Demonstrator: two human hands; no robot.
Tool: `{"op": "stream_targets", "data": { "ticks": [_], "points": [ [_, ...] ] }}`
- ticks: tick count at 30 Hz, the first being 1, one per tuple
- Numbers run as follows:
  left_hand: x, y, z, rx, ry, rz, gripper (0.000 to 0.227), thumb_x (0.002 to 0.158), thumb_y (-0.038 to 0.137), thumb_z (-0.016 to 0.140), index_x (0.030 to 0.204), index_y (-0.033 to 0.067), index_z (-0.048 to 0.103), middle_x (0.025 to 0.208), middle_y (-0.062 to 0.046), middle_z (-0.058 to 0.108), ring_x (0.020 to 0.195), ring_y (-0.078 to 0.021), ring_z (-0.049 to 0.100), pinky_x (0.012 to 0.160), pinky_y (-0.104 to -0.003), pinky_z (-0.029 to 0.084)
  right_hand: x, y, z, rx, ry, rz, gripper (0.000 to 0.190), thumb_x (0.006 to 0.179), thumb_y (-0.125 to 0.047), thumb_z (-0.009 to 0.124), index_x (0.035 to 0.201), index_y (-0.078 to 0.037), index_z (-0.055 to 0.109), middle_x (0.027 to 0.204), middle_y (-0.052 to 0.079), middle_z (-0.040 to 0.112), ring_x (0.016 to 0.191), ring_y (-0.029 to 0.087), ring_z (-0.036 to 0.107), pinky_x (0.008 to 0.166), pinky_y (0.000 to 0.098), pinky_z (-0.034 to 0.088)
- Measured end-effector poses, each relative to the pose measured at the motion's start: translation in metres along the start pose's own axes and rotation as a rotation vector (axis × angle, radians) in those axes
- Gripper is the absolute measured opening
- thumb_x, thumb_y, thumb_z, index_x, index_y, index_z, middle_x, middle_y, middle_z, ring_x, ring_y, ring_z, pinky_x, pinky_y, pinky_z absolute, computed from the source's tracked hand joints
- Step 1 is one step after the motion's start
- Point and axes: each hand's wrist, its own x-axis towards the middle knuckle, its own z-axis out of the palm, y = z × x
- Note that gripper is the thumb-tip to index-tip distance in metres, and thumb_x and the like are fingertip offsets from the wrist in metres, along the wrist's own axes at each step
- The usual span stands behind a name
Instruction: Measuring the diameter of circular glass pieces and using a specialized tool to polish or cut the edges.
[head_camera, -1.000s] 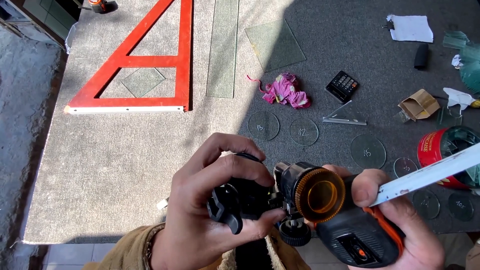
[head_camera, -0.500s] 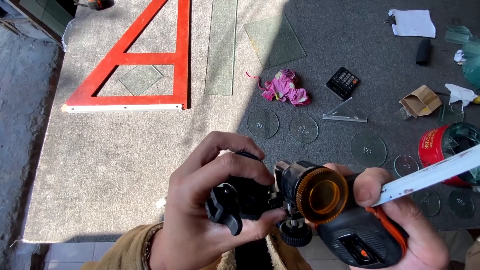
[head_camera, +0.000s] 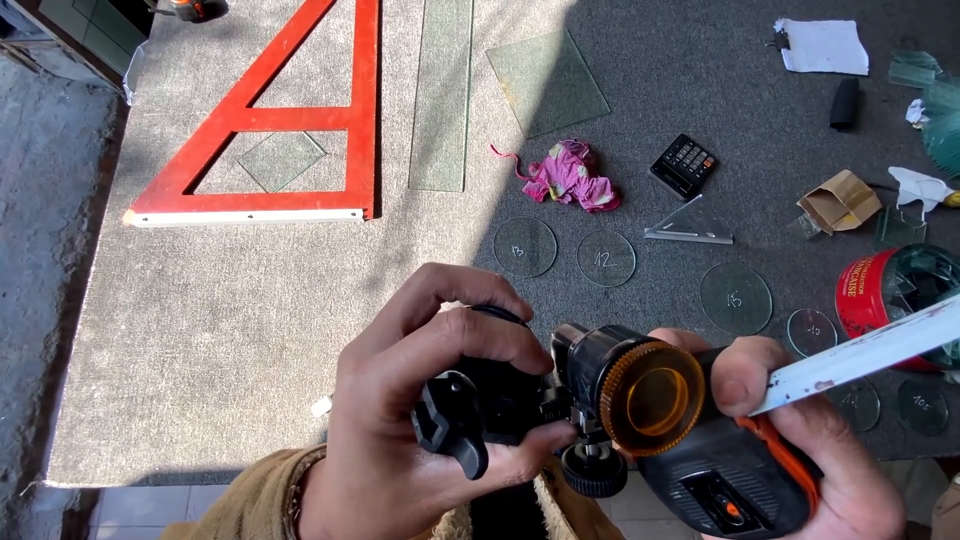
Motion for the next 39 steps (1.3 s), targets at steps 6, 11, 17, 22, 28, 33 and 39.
{"op": "stream_targets", "data": {
  "ticks": [6, 11, 17, 22, 28, 33, 39],
  "points": [
    [0.000, 0.001, 0.000, -0.001, -0.002, -0.008, 0.026, 0.086, 0.032, 0.088, 0.100, 0.0150, 0.074, 0.112, -0.010, 0.069, 0.106, -0.0196, 0.075, 0.096, -0.030, 0.059, -0.001, 0.003, 0.006, -0.021, 0.030, -0.032, 0.022, 0.112, -0.024, 0.062, 0.105, -0.004, 0.065, 0.147, 0.027, 0.063, 0.123, 0.051, 0.063, 0.097, 0.0623, 0.047],
    [0.000, 0.002, -0.001, -0.005, -0.011, -0.010, 0.026, 0.087, 0.032, 0.087, 0.100, 0.0147, 0.073, 0.113, -0.010, 0.069, 0.105, -0.0193, 0.075, 0.095, -0.030, 0.059, 0.000, 0.001, 0.003, -0.017, -0.020, -0.017, 0.023, 0.114, -0.024, 0.060, 0.107, -0.003, 0.067, 0.148, 0.027, 0.061, 0.124, 0.051, 0.062, 0.098, 0.0641, 0.046],
    [0.000, 0.002, -0.001, -0.003, -0.012, -0.009, 0.026, 0.086, 0.032, 0.088, 0.100, 0.0149, 0.074, 0.113, -0.010, 0.069, 0.106, -0.0193, 0.075, 0.095, -0.030, 0.059, -0.002, 0.005, 0.009, -0.013, 0.031, -0.063, 0.023, 0.112, -0.024, 0.059, 0.107, -0.002, 0.065, 0.148, 0.028, 0.064, 0.126, 0.051, 0.064, 0.101, 0.0609, 0.046],
    [-0.001, 0.003, 0.000, -0.005, -0.003, -0.019, 0.025, 0.086, 0.031, 0.088, 0.099, 0.0155, 0.073, 0.113, -0.009, 0.069, 0.104, -0.0184, 0.075, 0.094, -0.029, 0.059, -0.001, 0.005, 0.007, -0.035, 0.039, -0.061, 0.022, 0.111, -0.025, 0.061, 0.105, -0.004, 0.065, 0.147, 0.029, 0.065, 0.127, 0.051, 0.063, 0.100, 0.0614, 0.047],
    [-0.001, 0.002, 0.000, 0.014, 0.000, -0.018, 0.025, 0.086, 0.032, 0.088, 0.099, 0.0160, 0.074, 0.112, -0.009, 0.070, 0.103, -0.0182, 0.076, 0.093, -0.029, 0.060, -0.001, 0.004, 0.003, -0.012, 0.024, -0.027, 0.022, 0.111, -0.023, 0.062, 0.107, -0.002, 0.064, 0.151, 0.027, 0.064, 0.135, 0.052, 0.060, 0.103, 0.0638, 0.046],
    [-0.001, 0.003, 0.000, 0.012, -0.003, -0.037, 0.025, 0.086, 0.032, 0.088, 0.098, 0.0168, 0.074, 0.112, -0.008, 0.070, 0.102, -0.0169, 0.076, 0.092, -0.028, 0.060, -0.001, 0.004, 0.004, 0.015, 0.003, -0.020, 0.021, 0.111, -0.023, 0.062, 0.107, -0.002, 0.063, 0.149, 0.027, 0.063, 0.132, 0.052, 0.060, 0.102, 0.0620, 0.046],
    [-0.001, 0.000, 0.000, 0.012, -0.002, -0.009, 0.026, 0.086, 0.033, 0.087, 0.099, 0.0151, 0.074, 0.113, -0.009, 0.069, 0.104, -0.0194, 0.076, 0.094, -0.030, 0.060, 0.001, 0.001, 0.000, 0.024, -0.045, 0.039, 0.019, 0.110, -0.021, 0.067, 0.108, -0.002, 0.065, 0.151, 0.026, 0.060, 0.130, 0.050, 0.061, 0.101, 0.0639, 0.046]
  ]
}}
